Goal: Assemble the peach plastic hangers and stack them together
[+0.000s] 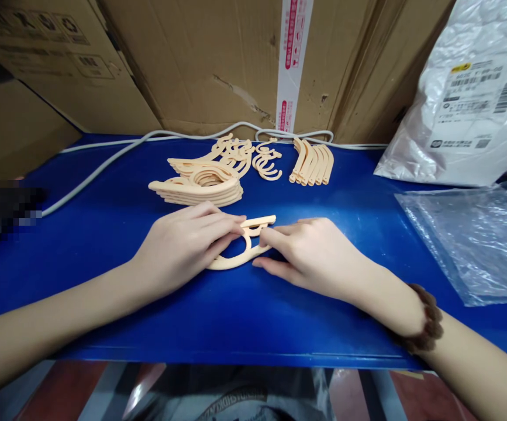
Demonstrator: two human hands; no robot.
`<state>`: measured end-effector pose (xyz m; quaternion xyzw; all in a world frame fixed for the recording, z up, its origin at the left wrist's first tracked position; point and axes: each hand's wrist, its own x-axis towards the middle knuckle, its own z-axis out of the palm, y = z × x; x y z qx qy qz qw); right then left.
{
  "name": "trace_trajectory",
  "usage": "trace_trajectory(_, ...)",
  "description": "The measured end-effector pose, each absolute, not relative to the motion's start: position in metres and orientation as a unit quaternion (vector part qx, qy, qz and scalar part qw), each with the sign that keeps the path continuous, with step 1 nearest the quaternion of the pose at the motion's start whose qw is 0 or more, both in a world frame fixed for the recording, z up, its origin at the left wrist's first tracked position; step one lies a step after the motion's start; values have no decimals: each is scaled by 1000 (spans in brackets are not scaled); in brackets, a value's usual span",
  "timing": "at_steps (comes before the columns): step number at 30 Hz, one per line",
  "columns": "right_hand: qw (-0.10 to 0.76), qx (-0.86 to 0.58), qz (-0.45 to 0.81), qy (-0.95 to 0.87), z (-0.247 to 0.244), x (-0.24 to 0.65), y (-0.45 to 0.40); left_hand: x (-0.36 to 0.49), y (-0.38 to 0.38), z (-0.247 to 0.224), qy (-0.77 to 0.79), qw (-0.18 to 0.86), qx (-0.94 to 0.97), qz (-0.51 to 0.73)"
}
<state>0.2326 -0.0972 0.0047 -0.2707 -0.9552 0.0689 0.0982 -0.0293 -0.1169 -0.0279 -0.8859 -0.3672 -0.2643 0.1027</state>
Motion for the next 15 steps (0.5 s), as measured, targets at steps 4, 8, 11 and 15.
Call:
trace_trajectory(4, 86, -249, 189, -946, 12, 232, -98, -34, -114, -26, -329, 155, -902, -233)
trace_trajectory(8, 74, -251, 224, -939, 14, 232, -100, -36, -114, -24, -315, 182, -909, -205)
trace_trajectory(11, 73, -255, 204, -942, 11, 234, -98, -35, -112, -23, -312, 184, -910, -199)
trace_trajectory(15, 79, -253, 135, -955, 7, 233, -94, -35, -112, -19, -308, 203, -909, -195)
